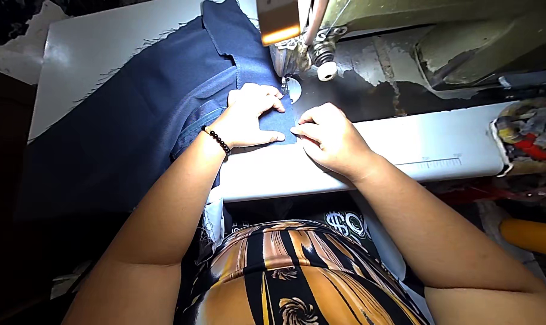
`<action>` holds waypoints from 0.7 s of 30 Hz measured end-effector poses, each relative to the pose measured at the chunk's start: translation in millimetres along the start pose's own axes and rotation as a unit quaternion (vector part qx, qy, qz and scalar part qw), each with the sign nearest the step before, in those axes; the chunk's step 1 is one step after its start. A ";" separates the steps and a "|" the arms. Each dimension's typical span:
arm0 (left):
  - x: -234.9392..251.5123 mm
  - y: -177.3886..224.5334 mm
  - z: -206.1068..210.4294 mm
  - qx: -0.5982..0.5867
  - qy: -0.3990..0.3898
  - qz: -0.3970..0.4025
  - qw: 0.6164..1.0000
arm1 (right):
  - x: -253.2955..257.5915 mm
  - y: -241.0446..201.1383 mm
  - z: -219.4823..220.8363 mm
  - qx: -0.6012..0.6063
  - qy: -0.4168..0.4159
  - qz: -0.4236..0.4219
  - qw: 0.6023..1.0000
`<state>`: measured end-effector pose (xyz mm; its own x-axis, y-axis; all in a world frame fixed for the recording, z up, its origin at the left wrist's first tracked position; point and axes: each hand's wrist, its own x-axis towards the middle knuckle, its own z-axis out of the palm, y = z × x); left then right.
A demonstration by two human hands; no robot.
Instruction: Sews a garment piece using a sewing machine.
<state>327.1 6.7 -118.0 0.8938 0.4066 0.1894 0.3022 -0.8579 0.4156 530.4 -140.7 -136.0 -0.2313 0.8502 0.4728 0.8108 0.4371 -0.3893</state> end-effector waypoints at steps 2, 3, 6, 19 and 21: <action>1.3 -0.9 -0.5 -0.003 0.001 0.002 1.000 | 1.6 0.5 -0.6 -0.002 -0.012 0.007 1.000; 2.1 -1.8 -0.7 -0.005 0.001 0.002 1.000 | 2.8 0.7 -1.9 -0.006 -0.021 0.011 1.000; 6.3 -3.9 -3.6 -0.006 -0.004 -0.002 1.000 | 9.1 1.7 -7.5 -0.019 -0.050 0.013 0.998; 47.6 -40.1 -20.7 0.046 -0.020 -0.050 0.997 | 42.7 16.9 -6.9 -0.088 -0.103 0.087 0.987; 56.6 -45.9 -27.1 0.055 -0.026 -0.067 0.996 | 40.8 16.5 -5.2 -0.090 -0.087 0.097 0.987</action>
<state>354.9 77.7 -102.2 0.8578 0.5059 0.0911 0.4525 -0.8273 0.3330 537.2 -100.3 -119.0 -0.1384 0.9574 0.2534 0.9280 0.2147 -0.3046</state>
